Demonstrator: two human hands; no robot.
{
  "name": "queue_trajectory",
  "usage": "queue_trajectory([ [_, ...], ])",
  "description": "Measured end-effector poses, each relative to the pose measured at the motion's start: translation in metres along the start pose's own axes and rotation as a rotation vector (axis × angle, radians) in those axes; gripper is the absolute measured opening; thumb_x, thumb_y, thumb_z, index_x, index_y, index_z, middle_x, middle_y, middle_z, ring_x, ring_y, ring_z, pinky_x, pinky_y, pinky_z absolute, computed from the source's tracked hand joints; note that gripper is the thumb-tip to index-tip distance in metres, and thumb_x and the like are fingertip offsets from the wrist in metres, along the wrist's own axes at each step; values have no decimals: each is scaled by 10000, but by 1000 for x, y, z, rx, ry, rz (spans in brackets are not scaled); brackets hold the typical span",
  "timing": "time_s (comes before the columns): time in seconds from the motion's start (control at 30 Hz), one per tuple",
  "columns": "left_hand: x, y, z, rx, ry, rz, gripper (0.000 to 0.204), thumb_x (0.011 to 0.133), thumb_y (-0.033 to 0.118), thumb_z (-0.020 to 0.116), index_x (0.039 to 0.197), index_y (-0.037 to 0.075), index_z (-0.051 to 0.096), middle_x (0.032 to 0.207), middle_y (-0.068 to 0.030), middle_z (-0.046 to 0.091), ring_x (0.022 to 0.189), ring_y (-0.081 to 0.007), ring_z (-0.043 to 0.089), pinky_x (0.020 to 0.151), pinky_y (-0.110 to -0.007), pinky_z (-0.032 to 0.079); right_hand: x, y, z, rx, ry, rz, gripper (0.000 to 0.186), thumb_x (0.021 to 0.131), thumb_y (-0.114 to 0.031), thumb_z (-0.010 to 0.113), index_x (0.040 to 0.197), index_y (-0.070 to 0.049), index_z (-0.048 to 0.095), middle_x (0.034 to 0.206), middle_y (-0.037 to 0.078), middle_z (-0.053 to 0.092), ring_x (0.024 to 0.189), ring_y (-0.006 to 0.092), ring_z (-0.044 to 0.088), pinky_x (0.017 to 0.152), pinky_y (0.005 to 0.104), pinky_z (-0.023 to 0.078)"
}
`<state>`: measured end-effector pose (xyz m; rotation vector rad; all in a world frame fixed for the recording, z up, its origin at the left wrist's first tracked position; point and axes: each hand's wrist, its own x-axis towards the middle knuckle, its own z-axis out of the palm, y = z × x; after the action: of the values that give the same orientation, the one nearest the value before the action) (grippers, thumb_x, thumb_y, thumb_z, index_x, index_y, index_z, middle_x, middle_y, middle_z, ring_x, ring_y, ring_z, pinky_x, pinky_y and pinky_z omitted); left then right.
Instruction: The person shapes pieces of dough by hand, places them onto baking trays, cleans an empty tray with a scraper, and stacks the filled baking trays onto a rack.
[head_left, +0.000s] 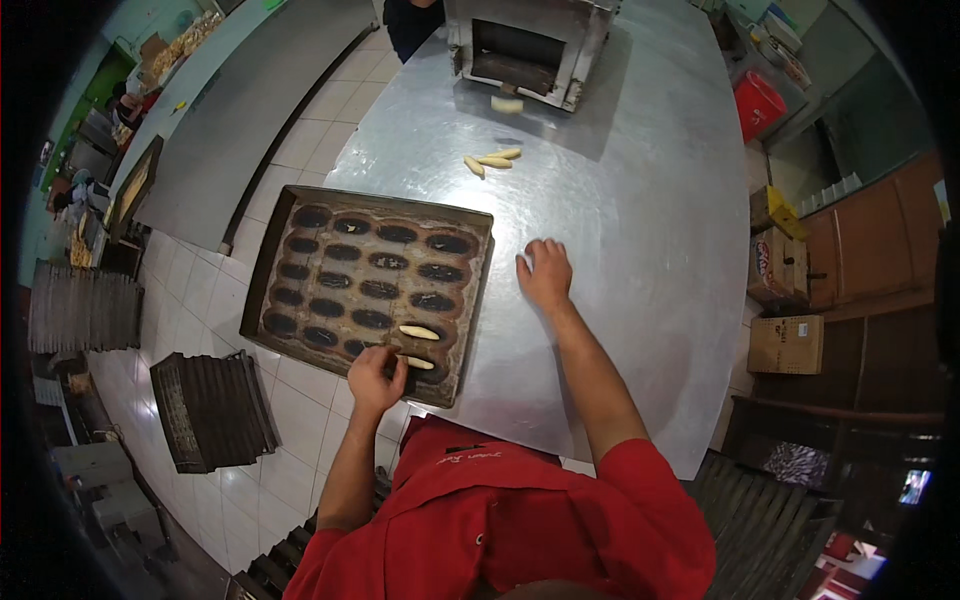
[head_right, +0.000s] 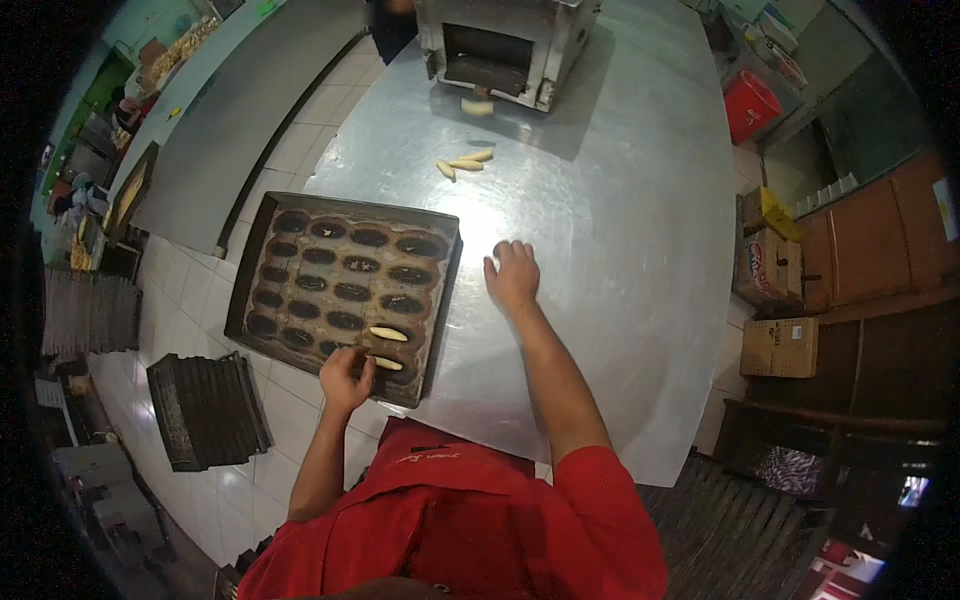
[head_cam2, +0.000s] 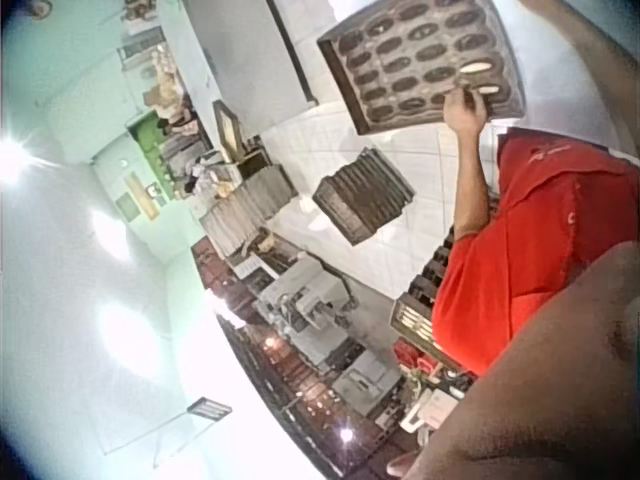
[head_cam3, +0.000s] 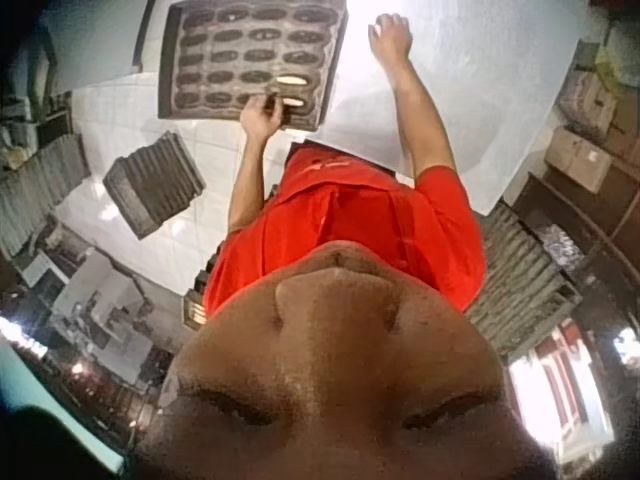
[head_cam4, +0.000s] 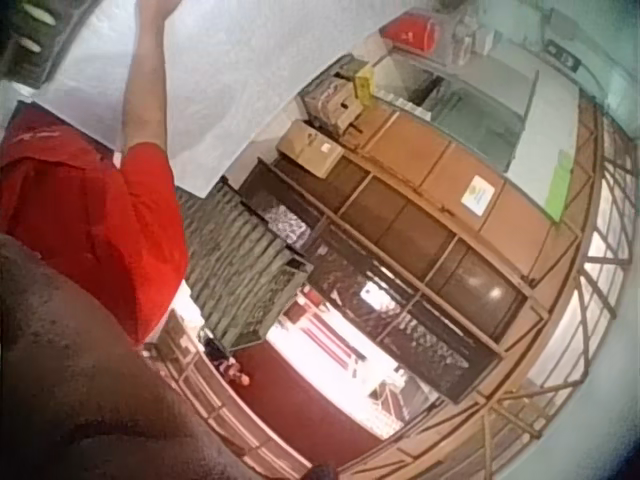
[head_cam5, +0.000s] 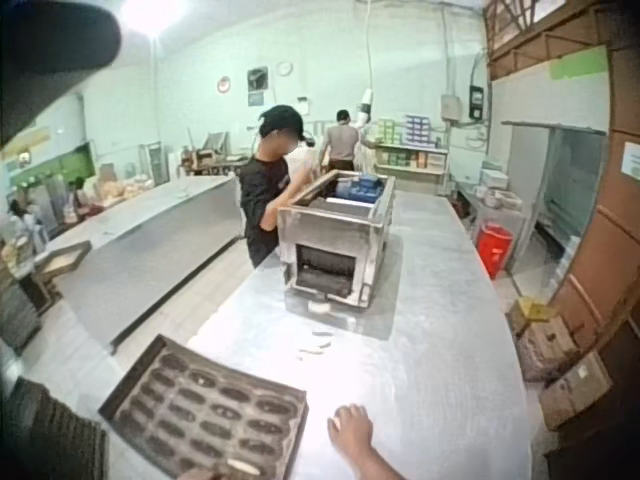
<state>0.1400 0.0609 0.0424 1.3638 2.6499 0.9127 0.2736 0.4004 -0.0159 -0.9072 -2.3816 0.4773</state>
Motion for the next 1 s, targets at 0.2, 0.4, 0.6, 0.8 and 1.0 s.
queue_trajectory([
  [0.2, 1, -4, -2, -17, 13, 82, 181, 789, 207, 722, 939, 113, 682, 750, -62, 621, 709, -295, 619, 620, -415, 488, 99, -5, 26, -84, -51, 161, 666, 690, -369, 842, 1198, -43, 561, 1194, 153, 531, 1128, 358, 498, 915, 465, 483],
  [0.4, 7, -4, -9, -63, -38, 135, 243, 743, 193, 764, 957, 116, 679, 776, -57, 623, 708, -276, 614, 614, -398, 484, 181, -22, 62, -220, -128, 235, 1209, 546, -495, 885, 1518, -74, 303, 1369, 180, 440, 1248, 397, 425, 1000, 476, 484],
  [0.6, 5, -11, -8, -87, -90, 144, 252, 746, 218, 765, 955, 112, 673, 765, -51, 610, 716, -269, 613, 616, -393, 487, 225, -21, 77, -175, -387, 364, 844, 596, -463, 811, 1298, -54, 584, 1281, 185, 508, 1156, 366, 531, 943, 454, 511],
  [0.8, 6, -9, -8, -101, -68, 174, 235, 758, 195, 756, 953, 101, 667, 781, -66, 621, 724, -285, 613, 628, -406, 492, 188, -2, 58, 148, -323, 332, 554, 646, -413, 796, 1017, -17, 687, 900, 130, 632, 816, 282, 644, 744, 388, 536],
  [1.0, 3, -4, -12, -158, -88, 94, 189, 783, 167, 739, 937, 75, 681, 791, -96, 639, 745, -317, 627, 649, -424, 494, 62, 8, -41, 888, -484, 643, 299, 801, -251, 792, 961, -35, 663, 740, 14, 596, 639, 112, 561, 538, 267, 435],
])
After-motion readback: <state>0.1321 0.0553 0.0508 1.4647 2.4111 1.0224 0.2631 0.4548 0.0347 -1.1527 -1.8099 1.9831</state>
